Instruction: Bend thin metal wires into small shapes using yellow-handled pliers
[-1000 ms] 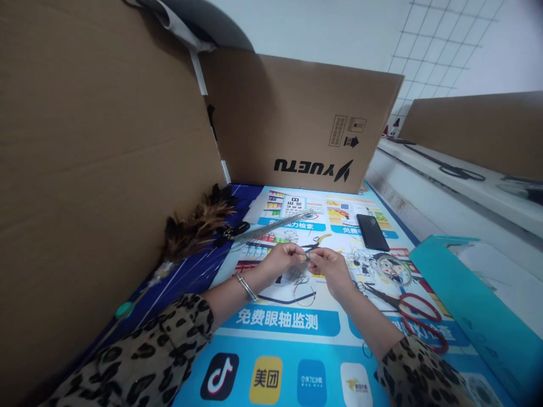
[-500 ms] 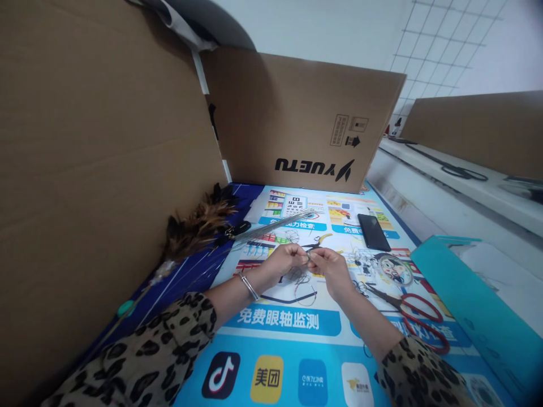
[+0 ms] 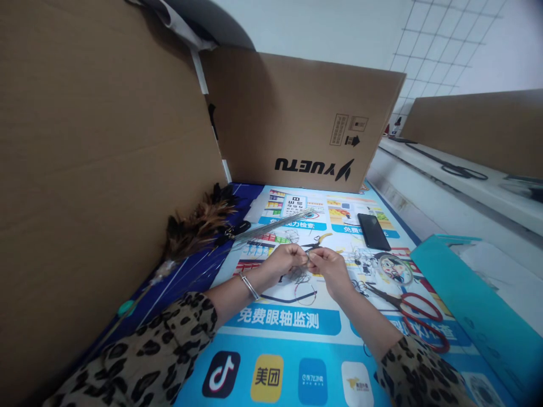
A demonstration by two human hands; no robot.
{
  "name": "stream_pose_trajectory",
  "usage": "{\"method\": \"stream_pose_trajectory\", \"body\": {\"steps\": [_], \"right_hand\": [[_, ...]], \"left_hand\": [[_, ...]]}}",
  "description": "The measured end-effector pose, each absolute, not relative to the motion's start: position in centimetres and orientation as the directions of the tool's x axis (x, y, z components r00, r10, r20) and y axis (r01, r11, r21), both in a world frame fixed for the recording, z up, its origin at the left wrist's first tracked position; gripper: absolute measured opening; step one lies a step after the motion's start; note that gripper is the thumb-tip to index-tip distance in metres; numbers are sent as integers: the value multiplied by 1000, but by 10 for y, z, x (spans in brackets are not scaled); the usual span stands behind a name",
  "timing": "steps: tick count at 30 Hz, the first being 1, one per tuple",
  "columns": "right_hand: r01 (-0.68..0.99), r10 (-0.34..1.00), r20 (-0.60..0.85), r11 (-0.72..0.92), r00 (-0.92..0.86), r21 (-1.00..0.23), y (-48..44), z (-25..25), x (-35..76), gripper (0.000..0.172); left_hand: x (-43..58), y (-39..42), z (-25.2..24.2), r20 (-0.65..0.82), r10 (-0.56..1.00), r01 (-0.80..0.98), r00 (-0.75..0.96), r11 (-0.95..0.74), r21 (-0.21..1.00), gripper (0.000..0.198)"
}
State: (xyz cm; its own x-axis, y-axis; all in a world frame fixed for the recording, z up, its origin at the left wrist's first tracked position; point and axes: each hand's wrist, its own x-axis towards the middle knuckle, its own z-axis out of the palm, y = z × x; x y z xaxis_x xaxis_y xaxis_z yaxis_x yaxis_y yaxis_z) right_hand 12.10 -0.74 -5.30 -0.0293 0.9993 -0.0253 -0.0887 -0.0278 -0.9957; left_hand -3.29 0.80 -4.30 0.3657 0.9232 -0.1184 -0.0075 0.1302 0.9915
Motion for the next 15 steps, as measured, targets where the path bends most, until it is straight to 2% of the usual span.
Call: {"method": "stream_pose_trajectory", "body": {"steps": [4,7,9,11,15], "right_hand": [[-10,997,2,1,-77,-1000,-5,-51,127,28],[232,993,103,113,-58,-966,1,-48,140,29],[473,962,265,261,-58,-842,8,-46,151,25],[682,923,361,351,-135,-642,14,-47,162,20],[866,914,313,363,-258,-344,23,-54,173,17]], "left_hand": [[-35,10,-43,-131,908,3,397,141,990,21],[-38,12,-41,-146,884,16,445,155,988,22],[-40,13,-39,-149,860,42,488,148,988,23],[-43,15,-38,-143,837,70,528,125,990,25],[-48,17,-36,-124,802,139,584,52,989,25]]}}
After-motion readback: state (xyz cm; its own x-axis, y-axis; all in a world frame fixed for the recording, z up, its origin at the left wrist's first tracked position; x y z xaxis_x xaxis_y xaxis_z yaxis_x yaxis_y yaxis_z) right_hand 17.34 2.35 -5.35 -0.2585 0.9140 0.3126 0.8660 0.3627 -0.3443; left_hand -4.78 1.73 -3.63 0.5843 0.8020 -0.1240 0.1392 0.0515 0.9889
